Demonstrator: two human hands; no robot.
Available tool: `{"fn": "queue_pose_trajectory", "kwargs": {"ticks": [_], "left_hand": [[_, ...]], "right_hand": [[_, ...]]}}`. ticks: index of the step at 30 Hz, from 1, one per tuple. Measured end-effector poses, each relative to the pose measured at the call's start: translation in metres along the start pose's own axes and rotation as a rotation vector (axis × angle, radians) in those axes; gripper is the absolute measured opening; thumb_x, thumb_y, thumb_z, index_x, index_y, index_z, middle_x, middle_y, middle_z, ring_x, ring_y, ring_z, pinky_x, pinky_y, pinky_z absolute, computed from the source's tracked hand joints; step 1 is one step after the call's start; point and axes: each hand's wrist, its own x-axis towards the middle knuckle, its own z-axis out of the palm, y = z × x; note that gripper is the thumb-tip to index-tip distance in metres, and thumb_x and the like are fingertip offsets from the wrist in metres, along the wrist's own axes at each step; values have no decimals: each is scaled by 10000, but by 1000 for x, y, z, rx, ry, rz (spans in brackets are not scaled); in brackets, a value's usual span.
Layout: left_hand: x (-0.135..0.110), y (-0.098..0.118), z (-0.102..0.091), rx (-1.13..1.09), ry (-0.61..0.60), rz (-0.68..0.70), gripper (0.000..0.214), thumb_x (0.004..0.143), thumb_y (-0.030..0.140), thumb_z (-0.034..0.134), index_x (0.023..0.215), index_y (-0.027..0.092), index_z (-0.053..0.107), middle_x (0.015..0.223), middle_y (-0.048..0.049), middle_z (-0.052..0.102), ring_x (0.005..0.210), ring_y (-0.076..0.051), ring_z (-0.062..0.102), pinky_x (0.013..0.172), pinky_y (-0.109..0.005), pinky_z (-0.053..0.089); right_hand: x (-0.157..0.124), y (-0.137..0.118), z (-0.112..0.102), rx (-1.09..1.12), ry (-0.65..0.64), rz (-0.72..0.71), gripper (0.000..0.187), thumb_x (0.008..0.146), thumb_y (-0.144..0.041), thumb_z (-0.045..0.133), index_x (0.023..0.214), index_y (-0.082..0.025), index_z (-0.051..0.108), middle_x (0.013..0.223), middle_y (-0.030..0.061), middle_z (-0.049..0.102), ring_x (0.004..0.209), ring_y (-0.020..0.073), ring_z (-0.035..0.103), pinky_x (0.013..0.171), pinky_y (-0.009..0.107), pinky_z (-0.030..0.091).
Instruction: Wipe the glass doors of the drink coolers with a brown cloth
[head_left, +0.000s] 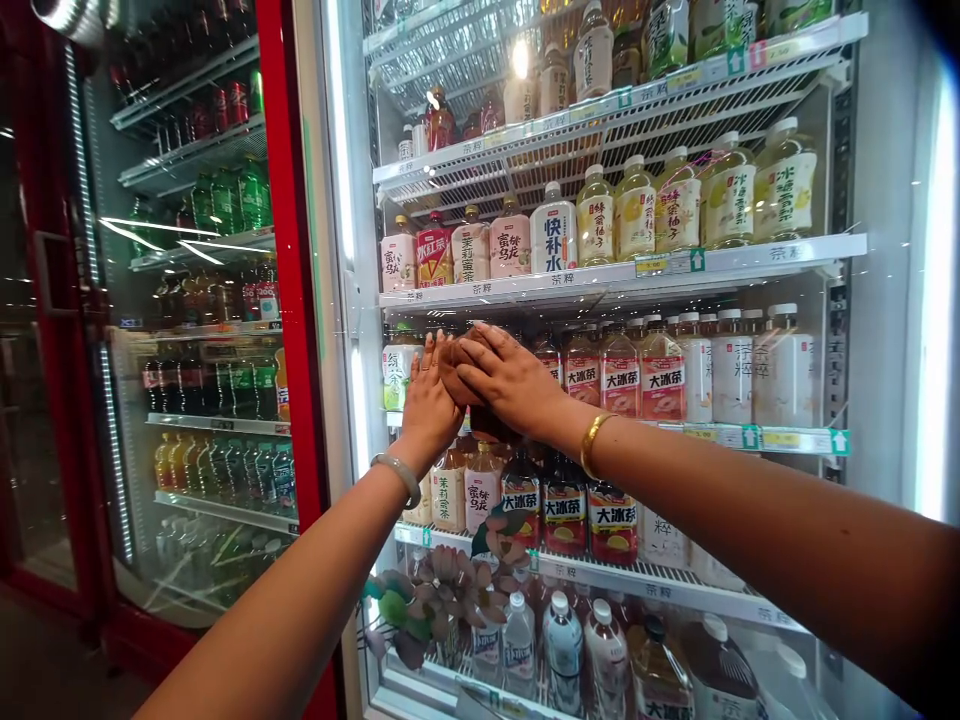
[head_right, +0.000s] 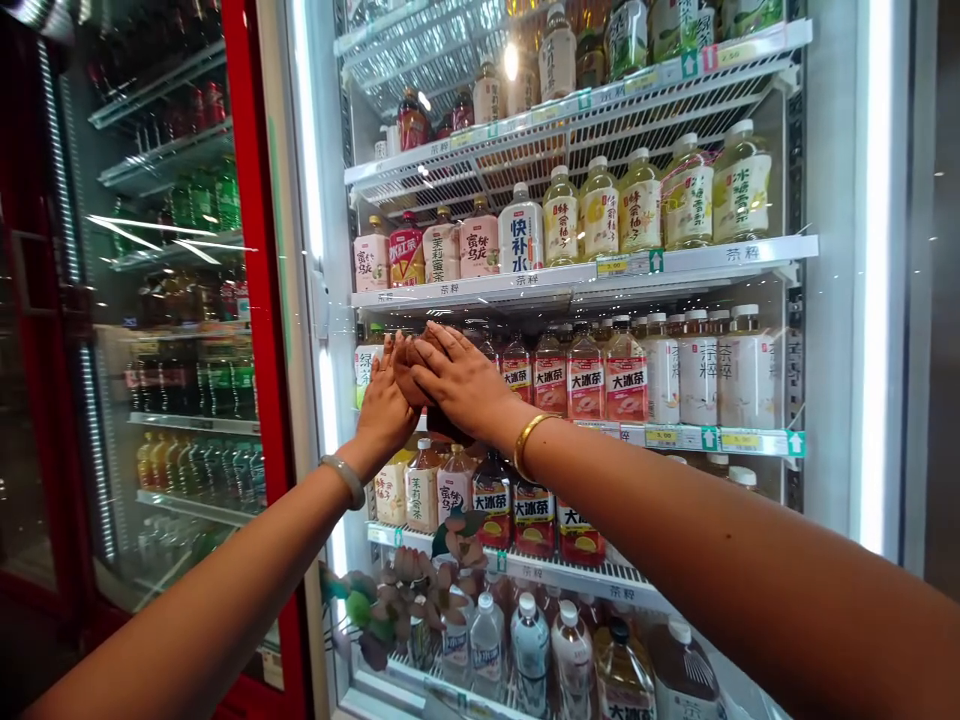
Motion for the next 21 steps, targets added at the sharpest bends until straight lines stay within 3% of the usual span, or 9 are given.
{"fn": "queue_pose_trajectory", "kwargs": {"ticks": [4,8,11,18,21], "left_hand": [[0,-3,-6,2,-22,19,682,1021,307,415,1669,160,263,1753,-122,228,1653,-271,129,1355,-552,163],[3,-1,-7,6,-35,2,647,1012,272,406,1641,137,333,1747,-124,245,1653,-271,127,1364,-549,123],[3,-2,-6,7,-32,-45,676,995,260,423,1641,93,314,1747,-162,224,1654,-293,100,1362,-574,112],[-5,-4,-16,-16,-10,-106,772,975,246,458,1681,126,170,1753,-172,200,1651,-287,120,1358,-564,160],[-10,9,-22,-56,35,-50,772,1014,240,417,1697,159,67,1771,-147,139,1654,-253,97,1362,-502,188]], "right_hand": [[-10,13,-6,2,-10,-116,338,1048,-265,509,1346,-208,660,1593,80,520,1570,306,357,1334,526,333],[11,25,-11,5,26,76,389,1052,-227,456,1394,-215,639,1606,88,501,1581,311,331,1342,540,324],[25,18,-2,36,43,182,416,1045,-204,440,1416,-205,629,1619,98,481,1597,314,290,1346,543,322],[11,1,8,31,33,-19,352,1053,-253,474,1343,-217,670,1589,63,520,1573,279,329,1358,491,311],[14,6,7,40,59,21,372,1057,-245,453,1365,-216,660,1595,69,513,1571,291,335,1344,517,333]]}}
